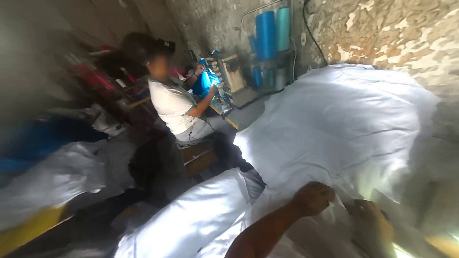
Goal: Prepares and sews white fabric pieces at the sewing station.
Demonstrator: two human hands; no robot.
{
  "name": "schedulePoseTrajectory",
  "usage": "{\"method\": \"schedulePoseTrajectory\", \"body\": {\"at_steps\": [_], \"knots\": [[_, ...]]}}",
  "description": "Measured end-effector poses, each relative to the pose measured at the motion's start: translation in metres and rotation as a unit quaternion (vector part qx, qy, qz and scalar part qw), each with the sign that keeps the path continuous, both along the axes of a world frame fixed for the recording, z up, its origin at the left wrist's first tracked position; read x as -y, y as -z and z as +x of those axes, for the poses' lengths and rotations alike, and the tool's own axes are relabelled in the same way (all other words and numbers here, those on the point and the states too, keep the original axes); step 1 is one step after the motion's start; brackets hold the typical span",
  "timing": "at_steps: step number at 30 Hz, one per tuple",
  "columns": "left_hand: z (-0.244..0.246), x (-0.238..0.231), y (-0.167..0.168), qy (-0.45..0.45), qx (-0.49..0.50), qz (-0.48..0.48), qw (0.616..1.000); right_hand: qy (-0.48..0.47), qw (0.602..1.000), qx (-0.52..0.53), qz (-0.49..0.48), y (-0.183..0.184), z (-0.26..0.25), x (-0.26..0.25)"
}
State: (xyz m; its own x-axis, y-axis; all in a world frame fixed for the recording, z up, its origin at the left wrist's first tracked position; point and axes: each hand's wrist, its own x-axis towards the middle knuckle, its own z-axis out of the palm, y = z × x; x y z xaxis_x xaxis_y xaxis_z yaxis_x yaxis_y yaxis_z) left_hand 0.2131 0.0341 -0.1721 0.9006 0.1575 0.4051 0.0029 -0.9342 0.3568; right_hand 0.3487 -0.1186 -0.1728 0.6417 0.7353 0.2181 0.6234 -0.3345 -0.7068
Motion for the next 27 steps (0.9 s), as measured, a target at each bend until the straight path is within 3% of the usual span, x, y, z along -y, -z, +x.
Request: {"method": "schedulePoseTrajectory", "body": {"at_steps": [8, 12, 14, 16, 19, 22, 27], "knots": [[0.011, 0.001, -0.012, -0.006, -0.051, -0.062, 0.997, 0.042, 0.998, -0.041, 0.026, 0.003, 0.006, -0.005], [0.025, -0.004, -0.040, 0.033, -0.028, -0.025, 0.999, 0.026, 0.989, -0.131, 0.064, -0.015, 0.010, -0.004], [0.028, -0.006, -0.067, 0.068, -0.031, -0.042, 0.996, 0.036, 0.966, -0.243, 0.075, -0.041, -0.003, -0.007], [0.033, -0.008, -0.094, 0.104, -0.059, -0.135, 0.984, 0.065, 0.918, -0.376, 0.109, -0.068, -0.016, -0.011], [0.041, -0.012, -0.115, 0.153, -0.070, -0.230, 0.959, 0.097, 0.852, -0.486, 0.171, -0.087, -0.019, -0.013], [0.041, -0.008, -0.140, 0.134, -0.102, -0.264, 0.950, 0.069, 0.830, -0.497, 0.245, -0.089, -0.013, -0.007], [0.042, -0.005, -0.152, 0.132, -0.008, -0.171, 0.976, 0.040, 0.827, -0.461, 0.320, -0.116, -0.020, -0.002]]}}
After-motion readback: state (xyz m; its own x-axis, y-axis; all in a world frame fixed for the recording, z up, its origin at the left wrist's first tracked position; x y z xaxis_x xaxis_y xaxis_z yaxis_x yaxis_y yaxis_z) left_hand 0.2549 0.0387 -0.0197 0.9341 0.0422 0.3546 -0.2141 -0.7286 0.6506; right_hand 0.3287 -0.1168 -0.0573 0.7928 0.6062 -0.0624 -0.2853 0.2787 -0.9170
